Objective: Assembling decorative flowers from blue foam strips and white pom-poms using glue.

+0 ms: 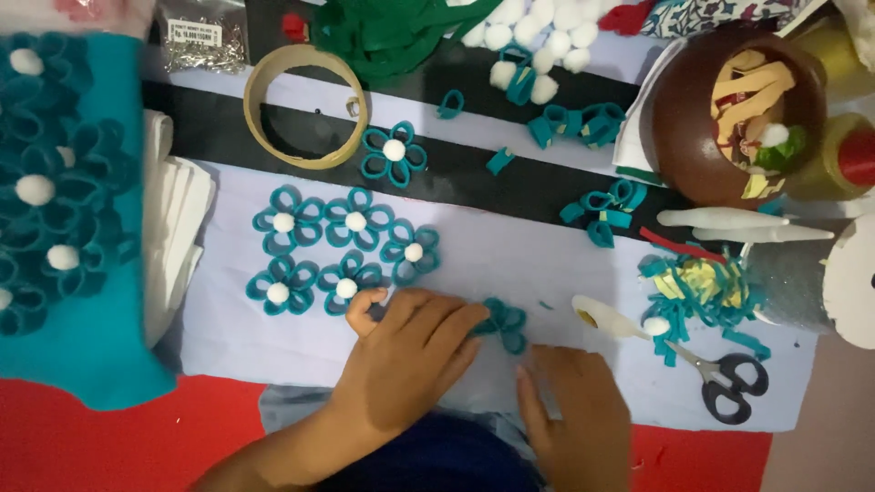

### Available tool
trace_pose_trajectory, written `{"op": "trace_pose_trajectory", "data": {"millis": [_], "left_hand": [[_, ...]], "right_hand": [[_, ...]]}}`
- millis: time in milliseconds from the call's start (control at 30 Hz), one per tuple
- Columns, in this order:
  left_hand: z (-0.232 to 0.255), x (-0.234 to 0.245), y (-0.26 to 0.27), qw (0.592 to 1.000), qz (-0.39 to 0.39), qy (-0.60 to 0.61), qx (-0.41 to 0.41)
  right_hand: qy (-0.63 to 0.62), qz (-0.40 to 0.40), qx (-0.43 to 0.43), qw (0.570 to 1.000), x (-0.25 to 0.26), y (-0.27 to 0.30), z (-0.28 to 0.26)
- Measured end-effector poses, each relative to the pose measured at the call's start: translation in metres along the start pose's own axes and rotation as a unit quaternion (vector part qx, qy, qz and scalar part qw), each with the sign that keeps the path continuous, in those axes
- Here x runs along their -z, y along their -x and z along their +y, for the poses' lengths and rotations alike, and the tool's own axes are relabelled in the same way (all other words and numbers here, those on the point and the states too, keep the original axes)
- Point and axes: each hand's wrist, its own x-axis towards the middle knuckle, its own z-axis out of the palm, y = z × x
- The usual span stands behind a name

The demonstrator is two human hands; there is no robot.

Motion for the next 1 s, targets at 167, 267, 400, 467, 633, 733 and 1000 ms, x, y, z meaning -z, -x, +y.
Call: {"op": "trace_pose_trajectory", "data": {"millis": [167, 267, 400, 467, 633, 733, 1000], "left_hand": [[0.004, 0.003, 0.001, 1.000, 0.013, -0.015, 0.019], [0.005, 0.003, 0.000, 0.999, 0.011, -0.028, 0.016], [0.007, 0.006, -0.002, 0.999, 0.010, 0.009, 0.036], [0.006, 0.005, -0.002, 1.000, 0.022, -0.018, 0.013], [0.005, 0.003, 0.001, 1.000, 0.003, -0.016, 0.017], [0.007, -0.001, 0.011, 1.000, -0.005, 0.015, 0.025], [0.047, 0.016, 0.017, 0.965, -0.025, 0.234, 0.120]], "right_hand": [[-0.007, 0.077, 0.042, 0.996, -0.026, 0.009, 0.008], [-0.036, 0.089, 0.061, 0.994, -0.024, 0.006, 0.006], [-0.063, 0.117, 0.077, 0.988, -0.020, 0.012, 0.007], [-0.097, 0.133, 0.036, 0.986, -0.017, 0.014, 0.004], [-0.166, 0.121, -0.066, 0.977, -0.007, 0.020, 0.003], [-0.178, 0.122, -0.118, 0.969, -0.004, 0.027, 0.001], [-0.209, 0.203, 0.037, 0.956, -0.026, 0.048, 0.010]]}}
